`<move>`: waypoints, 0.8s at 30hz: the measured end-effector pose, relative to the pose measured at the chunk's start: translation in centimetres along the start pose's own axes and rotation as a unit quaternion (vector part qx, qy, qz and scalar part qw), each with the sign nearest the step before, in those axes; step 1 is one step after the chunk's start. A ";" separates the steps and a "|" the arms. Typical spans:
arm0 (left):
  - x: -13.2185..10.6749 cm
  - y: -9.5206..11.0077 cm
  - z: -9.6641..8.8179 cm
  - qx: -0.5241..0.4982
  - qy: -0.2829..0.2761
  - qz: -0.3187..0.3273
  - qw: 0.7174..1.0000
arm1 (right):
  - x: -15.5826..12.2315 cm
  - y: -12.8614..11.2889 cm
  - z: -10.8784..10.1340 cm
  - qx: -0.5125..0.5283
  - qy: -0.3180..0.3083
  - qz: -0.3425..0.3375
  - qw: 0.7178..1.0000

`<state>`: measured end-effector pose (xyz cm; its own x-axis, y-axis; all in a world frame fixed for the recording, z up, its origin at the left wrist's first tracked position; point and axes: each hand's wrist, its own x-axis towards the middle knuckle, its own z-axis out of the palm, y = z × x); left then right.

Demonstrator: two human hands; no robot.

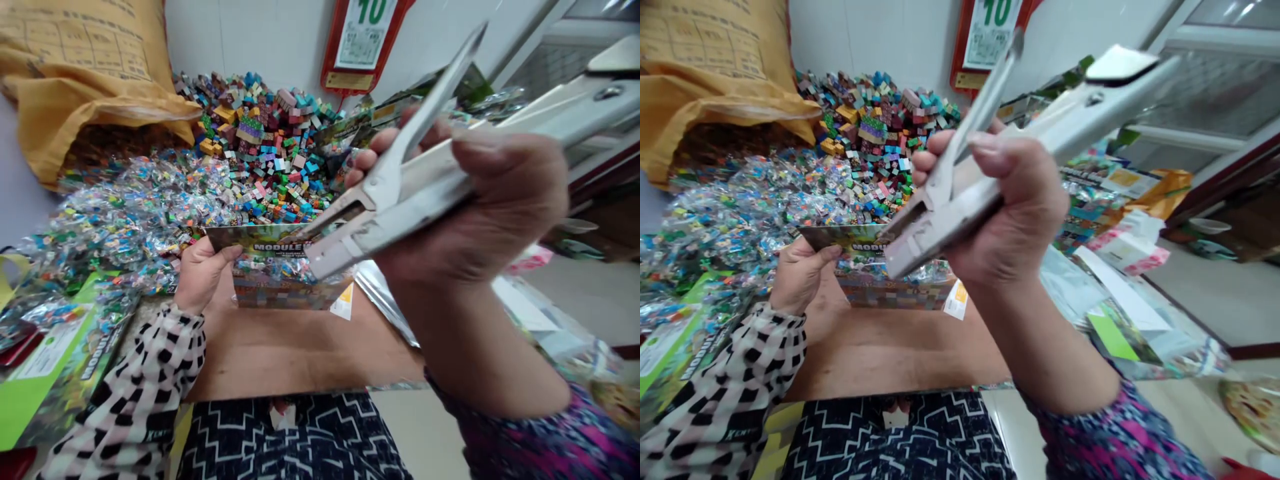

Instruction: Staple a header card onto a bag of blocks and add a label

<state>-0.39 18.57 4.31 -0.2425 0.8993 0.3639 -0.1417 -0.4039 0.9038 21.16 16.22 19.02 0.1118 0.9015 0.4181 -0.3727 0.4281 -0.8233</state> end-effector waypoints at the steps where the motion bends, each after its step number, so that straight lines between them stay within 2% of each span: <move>1: 0.0 0.0 0.0 0.000 -0.001 0.000 1.000 | 0.3 0.5 1.0 0.004 -0.011 -0.010 1.000; 5: 0.0 0.1 0.2 0.002 -0.004 -0.009 1.000 | 0.8 2.4 3.3 -0.053 -0.030 -0.053 0.997; 8: -0.1 0.3 0.4 -0.002 -0.005 -0.015 1.000 | 0.9 3.7 4.2 -0.130 -0.028 -0.044 0.990; 14: -0.1 0.5 0.6 -0.014 -0.005 -0.012 1.000 | 0.7 6.5 5.3 -0.043 -0.093 -0.025 0.994; 20: -0.1 0.5 0.4 -0.011 -0.009 -0.007 1.000 | 0.9 7.4 5.8 -0.089 -0.098 0.034 0.991; 24: -0.1 0.4 0.3 -0.001 -0.010 -0.006 1.000 | 1.3 7.4 6.0 -0.120 -0.119 0.004 0.986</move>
<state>-0.09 18.42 4.74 -0.2214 0.9076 0.3568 -0.1457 -0.3925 0.9081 13.06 20.13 15.78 -0.1203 0.8763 0.4666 -0.1404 0.4502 -0.8818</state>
